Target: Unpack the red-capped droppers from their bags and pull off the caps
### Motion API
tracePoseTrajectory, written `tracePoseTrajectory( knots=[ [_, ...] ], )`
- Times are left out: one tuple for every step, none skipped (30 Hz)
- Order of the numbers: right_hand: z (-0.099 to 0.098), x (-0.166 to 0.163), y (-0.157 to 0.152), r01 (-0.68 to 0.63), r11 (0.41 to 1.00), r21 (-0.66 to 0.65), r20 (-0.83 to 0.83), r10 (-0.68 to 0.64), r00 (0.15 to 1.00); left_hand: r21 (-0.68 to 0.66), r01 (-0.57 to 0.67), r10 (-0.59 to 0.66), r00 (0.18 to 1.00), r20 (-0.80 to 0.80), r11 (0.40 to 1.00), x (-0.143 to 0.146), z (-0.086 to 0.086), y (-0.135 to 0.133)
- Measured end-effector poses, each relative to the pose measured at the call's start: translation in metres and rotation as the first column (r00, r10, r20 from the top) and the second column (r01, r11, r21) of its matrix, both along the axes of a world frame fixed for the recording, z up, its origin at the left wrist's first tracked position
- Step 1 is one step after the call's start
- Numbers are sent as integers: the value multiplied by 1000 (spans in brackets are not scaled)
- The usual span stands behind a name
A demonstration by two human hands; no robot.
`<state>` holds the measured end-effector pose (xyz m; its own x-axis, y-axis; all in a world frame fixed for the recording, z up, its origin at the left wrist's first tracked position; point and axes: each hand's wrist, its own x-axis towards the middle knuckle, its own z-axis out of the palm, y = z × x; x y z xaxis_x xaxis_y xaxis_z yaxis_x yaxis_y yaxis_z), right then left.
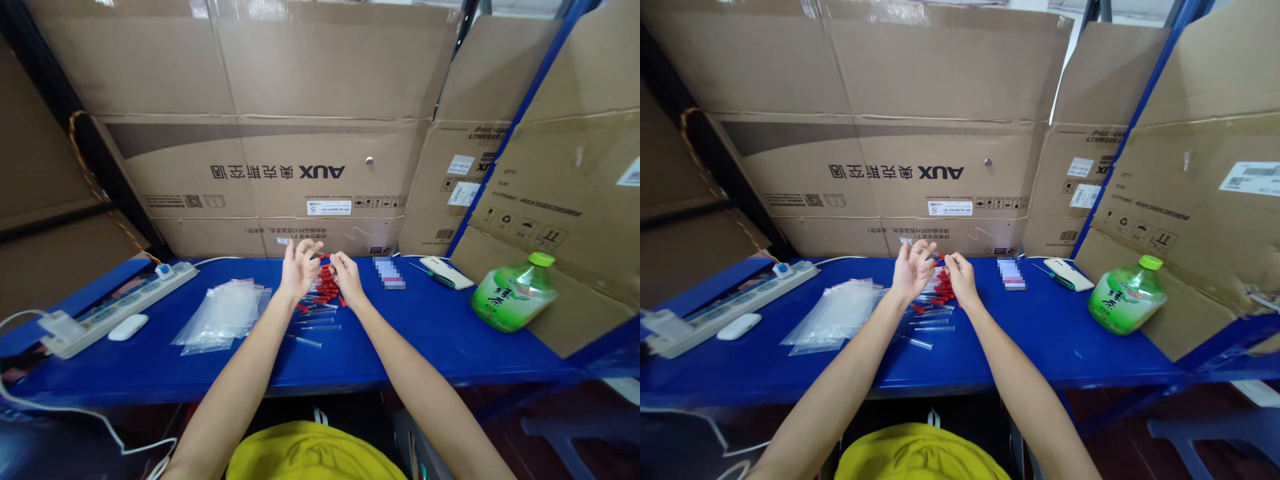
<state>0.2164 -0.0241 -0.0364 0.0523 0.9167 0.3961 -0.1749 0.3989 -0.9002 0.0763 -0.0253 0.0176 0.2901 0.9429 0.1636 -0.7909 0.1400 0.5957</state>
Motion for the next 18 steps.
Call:
tracePoseTrajectory(
  knots=[
    [0,0,0,-10,1000,-14,-16,9,1000,4,28,-28,999,21,1000,0,1,-2],
    [1,-1,-1,-22,999,-28,-33,21,999,12,53,-53,998,45,999,1,1,-3],
    [1,-2,-1,-35,999,-41,-51,33,998,22,70,-72,995,67,997,2,1,-5],
    [2,-3,-2,-49,997,-54,-68,46,997,33,79,-82,993,88,996,3,2,-6],
    [2,-4,-3,-63,996,-66,-82,58,995,42,78,-83,991,107,996,4,2,-7],
    [3,-6,-4,-75,994,-77,-95,68,993,49,70,-76,989,125,996,4,1,-7],
    [4,-7,-5,-86,992,-89,-105,76,992,55,55,-62,988,140,997,5,1,-7],
    [5,-8,-5,-95,990,-100,-111,84,990,60,37,-46,987,153,997,5,0,-7],
    [6,-9,-6,-104,988,-110,-115,92,989,66,19,-29,986,164,998,5,-1,-6],
    [7,-11,-7,-116,986,-120,-116,102,988,71,2,-14,985,171,997,5,-2,-6],
    [8,-11,-8,-132,983,-130,-117,117,986,72,-13,0,984,176,997,5,-2,-5],
    [9,-12,-9,-152,978,-140,-116,136,984,70,-26,13,984,180,997,5,-3,-5],
    [10,-13,-10,-177,972,-152,-116,160,980,64,-37,25,983,184,997,6,-3,-5],
    [10,-14,-11,-204,965,-167,-118,186,975,57,-48,36,982,185,997,6,-3,-5],
    [11,-14,-12,-231,955,-185,-125,210,970,49,-56,47,982,184,997,6,-3,-6],
    [12,-14,-12,-255,945,-202,-134,231,964,43,-63,54,982,180,997,6,-2,-6],
    [12,-15,-12,-275,936,-219,-144,248,958,39,-67,59,983,175,997,6,-2,-7],
    [13,-14,-13,-289,929,-232,-154,259,954,37,-69,62,984,169,997,6,-1,-7]
  ],
)
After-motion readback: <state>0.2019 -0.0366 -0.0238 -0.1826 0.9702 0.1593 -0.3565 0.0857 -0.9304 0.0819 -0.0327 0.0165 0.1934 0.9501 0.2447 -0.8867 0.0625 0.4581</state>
